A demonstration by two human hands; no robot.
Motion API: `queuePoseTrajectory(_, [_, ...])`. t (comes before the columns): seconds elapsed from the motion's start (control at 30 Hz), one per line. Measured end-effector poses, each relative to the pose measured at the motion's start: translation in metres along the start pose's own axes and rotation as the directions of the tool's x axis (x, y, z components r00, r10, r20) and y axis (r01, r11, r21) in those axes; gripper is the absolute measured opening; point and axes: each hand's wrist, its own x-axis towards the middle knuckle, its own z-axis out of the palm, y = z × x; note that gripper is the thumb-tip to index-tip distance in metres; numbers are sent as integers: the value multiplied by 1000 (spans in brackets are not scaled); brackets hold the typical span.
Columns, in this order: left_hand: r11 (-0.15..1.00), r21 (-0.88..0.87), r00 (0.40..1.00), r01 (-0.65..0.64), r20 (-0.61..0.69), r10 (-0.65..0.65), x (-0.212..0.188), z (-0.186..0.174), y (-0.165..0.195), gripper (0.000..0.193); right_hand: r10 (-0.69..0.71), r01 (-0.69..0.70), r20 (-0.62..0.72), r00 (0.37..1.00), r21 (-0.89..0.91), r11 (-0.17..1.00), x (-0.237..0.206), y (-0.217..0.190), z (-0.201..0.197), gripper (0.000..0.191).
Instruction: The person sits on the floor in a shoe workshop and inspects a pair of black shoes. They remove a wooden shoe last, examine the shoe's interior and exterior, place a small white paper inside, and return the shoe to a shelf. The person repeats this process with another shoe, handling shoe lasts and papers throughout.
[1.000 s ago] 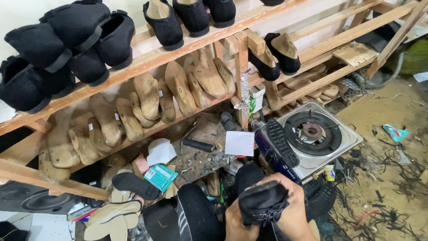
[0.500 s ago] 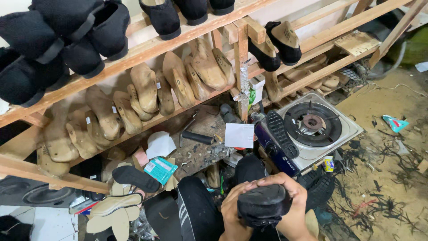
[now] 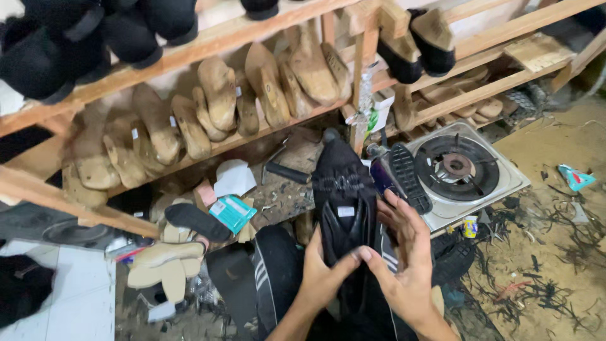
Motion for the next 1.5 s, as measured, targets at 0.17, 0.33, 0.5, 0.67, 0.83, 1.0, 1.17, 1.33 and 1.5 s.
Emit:
queuePoseTrajectory(0.17, [906, -414, 996, -92, -20, 92, 19, -19, 12, 82, -115, 218, 256, 960, -420, 881, -31, -9, 13, 53])
queuePoseTrajectory(0.33, [797, -603, 999, -33, 8, 47, 46, -40, 32, 87, 41, 46, 180, 983, -456, 889, -38, 9, 25, 20])
queuePoseTrajectory(0.5, [565, -823, 992, 61, 111, 55, 70, -60, 41, 104, -93, 238, 303, 948, -487, 840, -37, 0, 36, 23])
queuePoseTrajectory(0.67, [661, -750, 998, 37, 63, 17, 65, -44, 22, 110, -134, 349, 360, 923, -639, 685, -24, -17, 51, 48])
queuePoseTrajectory(0.83, [629, -777, 996, 34, -24, -84, 66, -48, 18, 105, -116, 360, 402, 908, -611, 705, -16, -23, 58, 32])
queuePoseTrajectory(1.0, [670, -741, 996, -33, -83, -42, 69, -54, 23, 103, -95, 328, 413, 906, -541, 774, -16, -18, 60, 31])
queuePoseTrajectory(1.17, [579, -815, 999, 29, 43, 10, 77, -70, 28, 111, -106, 339, 415, 904, -542, 769, -19, -8, 51, 24])
queuePoseTrajectory(1.33, [609, -793, 999, 1, 30, 38, 80, -76, 24, 110, -79, 235, 372, 925, -397, 887, -27, 14, 46, 43])
queuePoseTrajectory(1.5, [609, -792, 997, 36, 74, 37, 75, -64, 26, 109, -221, 332, 304, 927, -385, 861, -37, 41, 56, 86])
